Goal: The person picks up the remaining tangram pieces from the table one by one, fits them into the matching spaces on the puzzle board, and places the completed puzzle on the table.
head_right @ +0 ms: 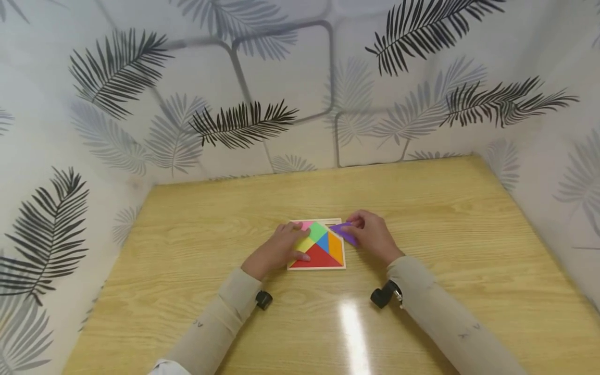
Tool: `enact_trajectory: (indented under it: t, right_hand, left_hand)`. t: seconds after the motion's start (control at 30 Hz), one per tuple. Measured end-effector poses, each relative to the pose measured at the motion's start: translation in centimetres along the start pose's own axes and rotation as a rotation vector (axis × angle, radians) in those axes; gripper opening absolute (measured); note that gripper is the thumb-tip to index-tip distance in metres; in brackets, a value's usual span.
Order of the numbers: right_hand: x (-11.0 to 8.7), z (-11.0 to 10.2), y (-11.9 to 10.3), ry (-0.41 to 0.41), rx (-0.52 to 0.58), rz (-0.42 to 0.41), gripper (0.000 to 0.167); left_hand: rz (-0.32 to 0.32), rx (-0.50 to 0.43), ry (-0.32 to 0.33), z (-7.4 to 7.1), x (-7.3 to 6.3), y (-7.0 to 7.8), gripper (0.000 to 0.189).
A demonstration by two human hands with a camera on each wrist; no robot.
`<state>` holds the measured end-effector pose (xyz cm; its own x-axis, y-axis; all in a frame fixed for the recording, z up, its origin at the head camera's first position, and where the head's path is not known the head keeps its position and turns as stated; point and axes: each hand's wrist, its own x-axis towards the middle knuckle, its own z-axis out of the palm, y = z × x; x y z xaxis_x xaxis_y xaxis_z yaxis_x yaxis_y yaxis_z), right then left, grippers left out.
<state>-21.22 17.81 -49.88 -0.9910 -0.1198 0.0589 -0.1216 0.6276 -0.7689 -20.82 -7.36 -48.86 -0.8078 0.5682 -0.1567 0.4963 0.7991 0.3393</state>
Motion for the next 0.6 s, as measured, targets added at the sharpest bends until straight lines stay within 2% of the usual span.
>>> enact_trajectory:
  t: [0.17,0.3,0.6]
  right_hand:
    - [0.5,1.0,-0.4,-0.026,0.054,0.056,0.025]
    - [0.9,1.6,-0.7,-0.025,0.056,0.081,0.027]
    - [1.6,2.1,-1.3,0.013,0.006,0.070,0.023]
  left_hand:
    - [-0.004,0.013,-0.004,0.2,0.1,-0.2,0.074]
    - [-0.014,0.012,-0.006,0.3,0.2,-0.4,0.074]
    - [-0.009,0.003,-0.001,0.3,0.5,-0.4,0.074]
